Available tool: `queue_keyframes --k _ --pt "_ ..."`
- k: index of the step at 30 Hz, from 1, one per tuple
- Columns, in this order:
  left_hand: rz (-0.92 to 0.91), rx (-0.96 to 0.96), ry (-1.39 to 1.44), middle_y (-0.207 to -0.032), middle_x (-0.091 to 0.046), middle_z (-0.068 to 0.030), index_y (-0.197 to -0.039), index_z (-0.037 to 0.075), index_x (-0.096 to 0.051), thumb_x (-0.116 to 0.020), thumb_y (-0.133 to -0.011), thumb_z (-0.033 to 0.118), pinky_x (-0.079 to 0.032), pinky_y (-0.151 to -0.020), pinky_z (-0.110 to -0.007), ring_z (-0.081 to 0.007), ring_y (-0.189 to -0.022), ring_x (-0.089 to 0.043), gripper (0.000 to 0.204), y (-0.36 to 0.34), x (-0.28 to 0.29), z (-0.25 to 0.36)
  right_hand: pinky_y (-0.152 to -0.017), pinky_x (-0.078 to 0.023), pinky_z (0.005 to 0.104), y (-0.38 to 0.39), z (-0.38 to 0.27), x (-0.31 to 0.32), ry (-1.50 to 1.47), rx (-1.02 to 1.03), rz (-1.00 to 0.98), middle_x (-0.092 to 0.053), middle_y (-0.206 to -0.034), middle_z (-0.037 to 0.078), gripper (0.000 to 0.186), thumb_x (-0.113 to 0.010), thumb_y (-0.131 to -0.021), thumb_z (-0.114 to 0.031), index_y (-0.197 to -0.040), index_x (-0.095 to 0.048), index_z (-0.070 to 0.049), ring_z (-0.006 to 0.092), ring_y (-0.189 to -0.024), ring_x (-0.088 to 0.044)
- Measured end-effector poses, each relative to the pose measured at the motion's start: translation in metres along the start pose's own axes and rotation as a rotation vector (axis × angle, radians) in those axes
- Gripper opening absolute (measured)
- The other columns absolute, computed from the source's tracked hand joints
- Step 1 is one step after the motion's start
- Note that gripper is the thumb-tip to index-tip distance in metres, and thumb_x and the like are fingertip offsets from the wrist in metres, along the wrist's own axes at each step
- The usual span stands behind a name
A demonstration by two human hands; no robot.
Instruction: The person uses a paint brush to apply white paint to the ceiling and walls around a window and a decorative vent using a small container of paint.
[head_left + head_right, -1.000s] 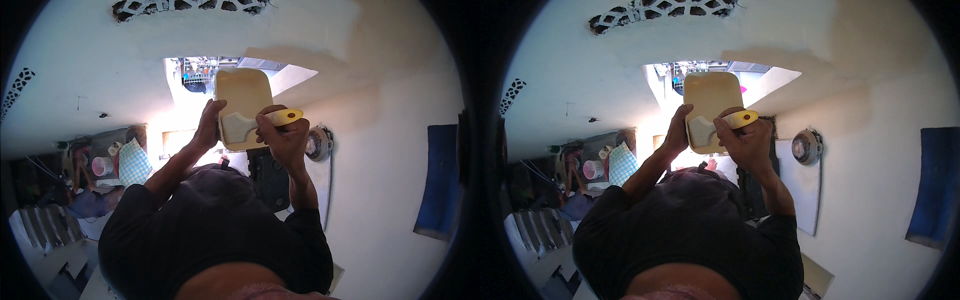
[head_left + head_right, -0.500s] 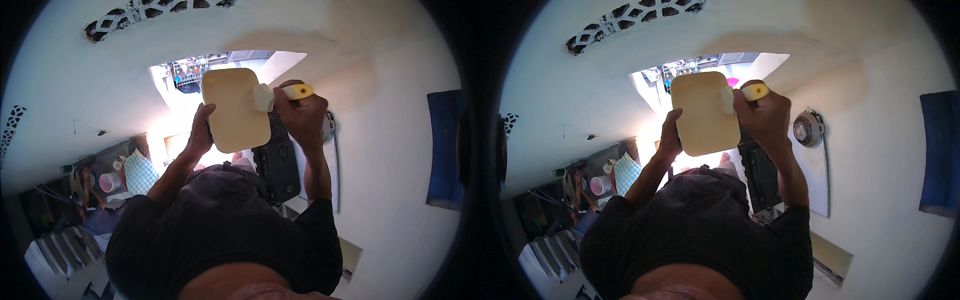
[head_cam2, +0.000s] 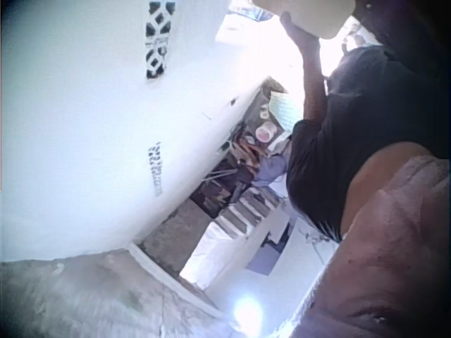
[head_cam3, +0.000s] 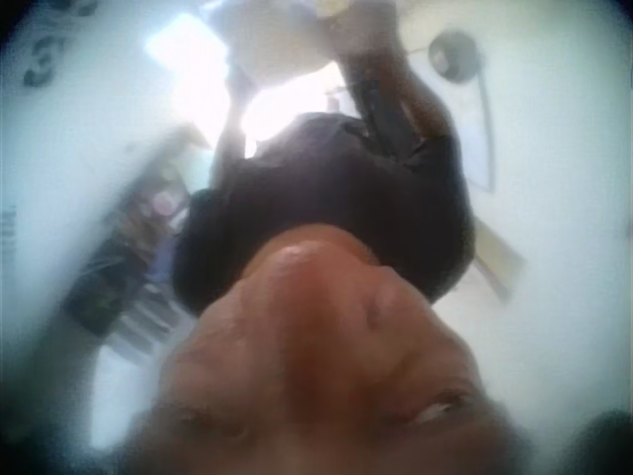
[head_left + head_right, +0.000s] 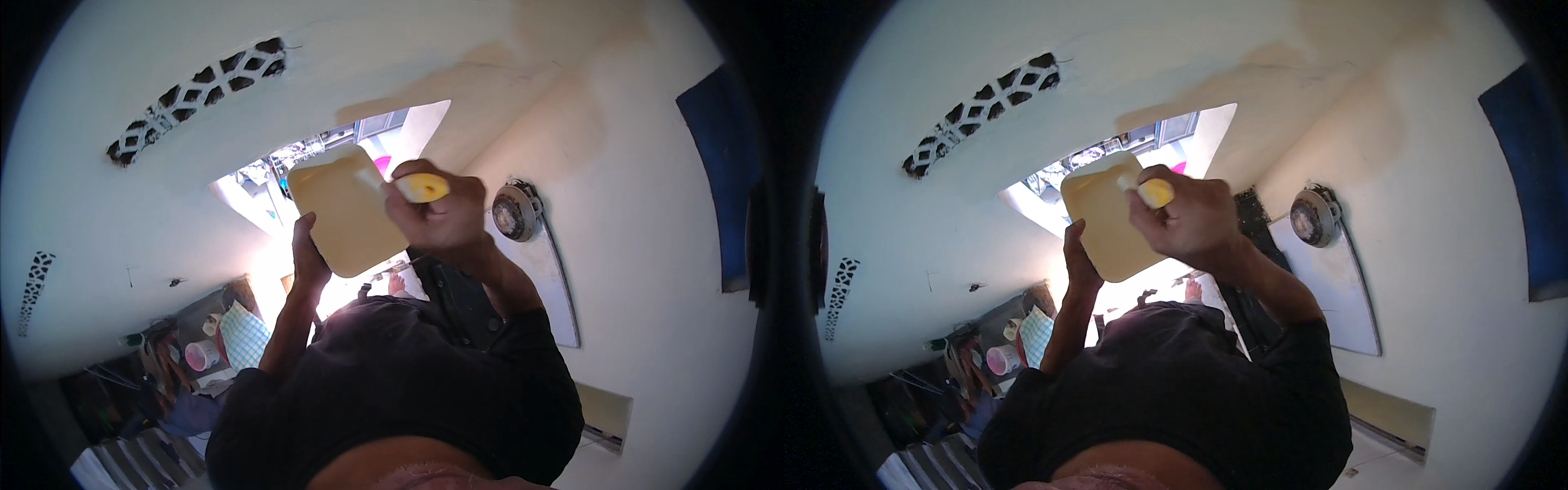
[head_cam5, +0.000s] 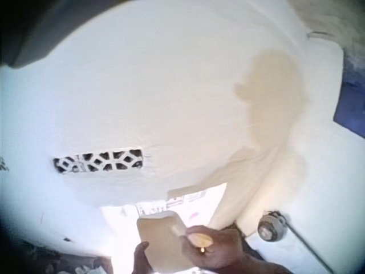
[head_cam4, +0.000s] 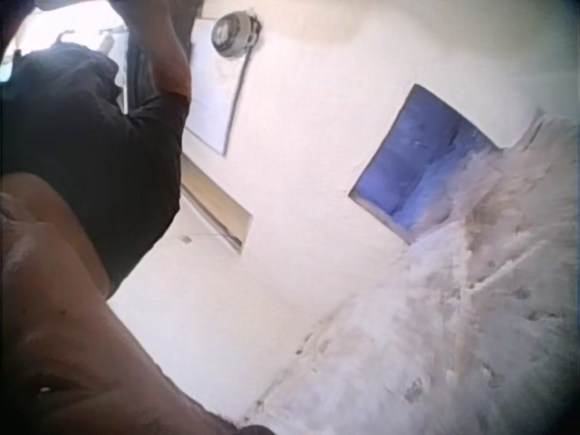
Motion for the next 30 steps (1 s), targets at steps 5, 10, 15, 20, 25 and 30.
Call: queue_keyframes --k 5,10,15,20,25,30 --pt "-0.042 -0.079 0.010 -0.105 -0.063 -0.0115 -0.114 -0.001 -0.056 -0.038 -0.098 0.035 -0.053 -0.084 -0.034 -0.0200 -0.095 -0.064 0.044 -0.007 -0.037 0.006 -0.055 -0.051 0.0248 0.016 0.028 -0.025 -0.213 -0.099 -0.282 -0.066 -0.065 0.006 0.012 -0.072 -0.083 -0.014 -0.085 -0.066 -0.004 0.0087 -0.058 -0.064" --pt "0.025 -0.033 0.192 -0.108 -0.062 -0.0130 -0.121 -0.002 -0.052 -0.040 -0.095 0.035 -0.052 -0.086 -0.036 -0.0222 -0.099 -0.063 0.047 -0.012 -0.051 -0.005 -0.054 -0.050 0.0240 0.010 0.048 0.004 -0.399 -0.094 -0.177 -0.067 -0.064 0.007 0.010 -0.071 -0.084 -0.011 -0.086 -0.067 -0.002 0.0116 -0.057 -0.066" --pt "0.046 -0.026 0.149 -0.113 -0.059 -0.0134 -0.126 -0.002 -0.049 -0.043 -0.091 0.035 -0.052 -0.087 -0.038 -0.0245 -0.102 -0.061 0.051 -0.012 -0.064 -0.011 -0.048 -0.044 0.0247 -0.004 0.073 0.038 -0.154 -0.051 -0.090 -0.062 -0.059 0.007 0.011 -0.069 -0.085 -0.011 -0.081 -0.064 -0.002 0.0117 -0.049 -0.059" --pt "0.049 0.013 0.148 -0.118 -0.056 -0.0124 -0.130 0.002 -0.047 -0.041 -0.091 0.039 -0.048 -0.092 -0.039 -0.0246 -0.110 -0.057 0.055 -0.013 -0.072 -0.020 -0.047 -0.046 0.0305 -0.011 0.085 0.053 0.134 0.033 -0.062 -0.058 -0.055 0.008 0.019 -0.069 -0.086 -0.019 -0.077 -0.061 -0.004 0.0208 -0.047 -0.060" --pt "0.014 -0.055 -0.040 -0.111 -0.060 -0.0108 -0.121 0.000 -0.052 -0.041 -0.092 0.036 -0.051 -0.085 -0.036 -0.0220 -0.101 -0.060 0.047 -0.016 -0.079 -0.017 -0.050 -0.049 0.0322 -0.023 0.079 0.056 0.096 0.126 -0.114 -0.064 -0.063 0.008 0.019 -0.070 -0.086 -0.024 -0.082 -0.065 -0.006 0.0234 -0.050 -0.063" --pt "-0.159 -0.016 -0.112 -0.108 -0.062 -0.0119 -0.123 -0.001 -0.051 -0.040 -0.095 0.033 -0.053 -0.082 -0.034 -0.0211 -0.099 -0.063 0.046 -0.018 -0.093 -0.019 -0.059 -0.053 0.0317 -0.038 0.079 0.032 -0.044 0.252 -0.386 -0.071 -0.081 0.011 0.021 -0.072 -0.084 -0.025 -0.095 -0.070 -0.007 0.0254 -0.061 -0.067"
Point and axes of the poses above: each hand's wrist, its own y-axis away from the middle knuckle, its own x-axis out of the back of the hand, z = x × y, the point moved 10 cm from there along -y, towards the middle knuckle
